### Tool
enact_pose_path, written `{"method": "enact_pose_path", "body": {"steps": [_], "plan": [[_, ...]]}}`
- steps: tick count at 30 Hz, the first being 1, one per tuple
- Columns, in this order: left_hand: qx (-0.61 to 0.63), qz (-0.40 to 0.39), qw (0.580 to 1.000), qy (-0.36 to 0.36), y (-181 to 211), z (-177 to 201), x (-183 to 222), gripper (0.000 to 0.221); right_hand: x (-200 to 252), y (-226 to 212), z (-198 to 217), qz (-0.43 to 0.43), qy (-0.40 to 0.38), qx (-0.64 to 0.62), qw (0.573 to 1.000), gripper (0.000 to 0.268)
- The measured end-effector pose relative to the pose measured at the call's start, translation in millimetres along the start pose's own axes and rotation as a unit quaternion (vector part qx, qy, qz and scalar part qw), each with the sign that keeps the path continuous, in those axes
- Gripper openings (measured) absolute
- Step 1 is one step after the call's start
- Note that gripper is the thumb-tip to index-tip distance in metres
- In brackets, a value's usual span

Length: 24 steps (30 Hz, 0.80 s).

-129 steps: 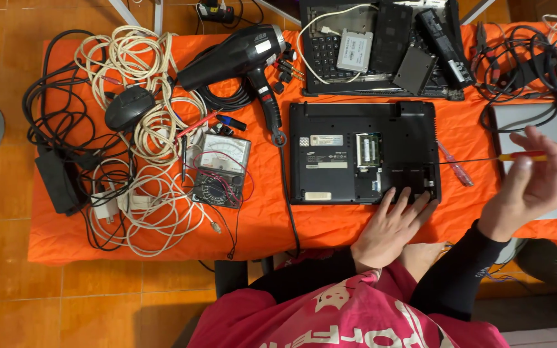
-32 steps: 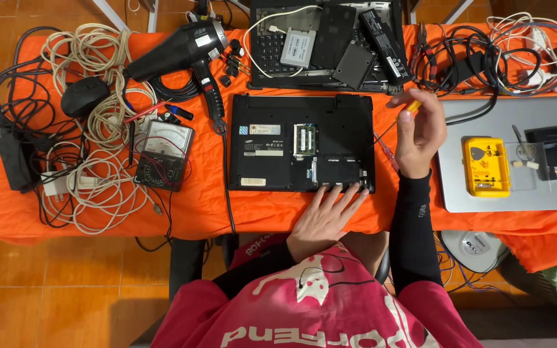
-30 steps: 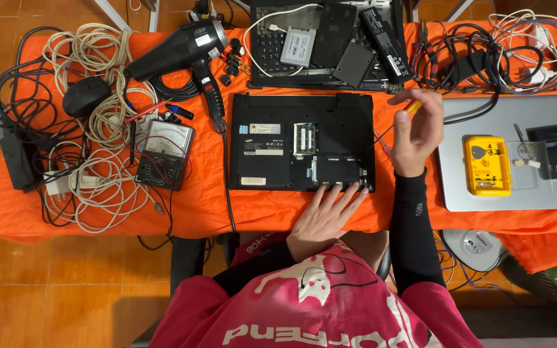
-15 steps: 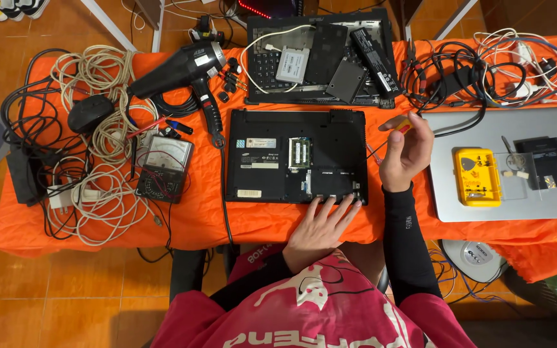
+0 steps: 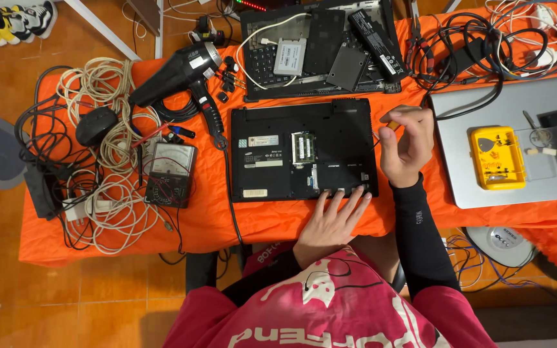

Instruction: Using a screwdriver to remove or install screws on the underside of a laptop case.

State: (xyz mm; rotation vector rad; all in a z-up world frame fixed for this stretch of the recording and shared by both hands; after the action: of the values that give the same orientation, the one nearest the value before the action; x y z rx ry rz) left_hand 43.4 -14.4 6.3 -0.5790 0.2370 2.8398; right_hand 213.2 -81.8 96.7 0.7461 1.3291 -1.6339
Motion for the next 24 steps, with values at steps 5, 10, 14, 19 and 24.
{"method": "enact_pose_path", "body": {"steps": [5, 10, 14, 19, 24], "plan": [[-0.007, 0.005, 1.0, -0.01, 0.0, -1.5, -1.9, 0.092, 6.9, 14.5, 0.9, -0.051, 0.011, -0.087, 0.995, 0.027], [-0.007, 0.0, 1.0, -0.011, 0.4, -3.6, 1.2, 0.092, 6.7, 22.4, 0.4, -0.101, -0.001, -0.151, 0.983, 0.027], [-0.003, -0.003, 1.0, -0.011, -0.2, -2.5, 0.2, 0.095, 5.1, 17.6, 0.3, -0.031, 0.016, -0.079, 0.996, 0.028], [-0.01, -0.001, 1.0, -0.016, 0.5, -4.5, 0.8, 0.096, 12.0, 23.2, 3.0, -0.059, 0.023, -0.067, 0.996, 0.029], [-0.018, 0.0, 1.0, -0.011, 0.3, -7.0, 1.8, 0.094, 12.0, 24.7, 3.8, -0.087, 0.004, -0.115, 0.99, 0.03]]}}
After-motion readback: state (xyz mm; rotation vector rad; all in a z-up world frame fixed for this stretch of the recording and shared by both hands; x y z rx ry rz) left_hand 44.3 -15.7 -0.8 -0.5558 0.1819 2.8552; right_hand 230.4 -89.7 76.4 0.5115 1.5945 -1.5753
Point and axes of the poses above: each hand's wrist, its own x-axis away from the middle knuckle, its own z-axis out of the back of the hand, y = z × x, the point moved 5 cm from there along -x, towards the middle knuckle
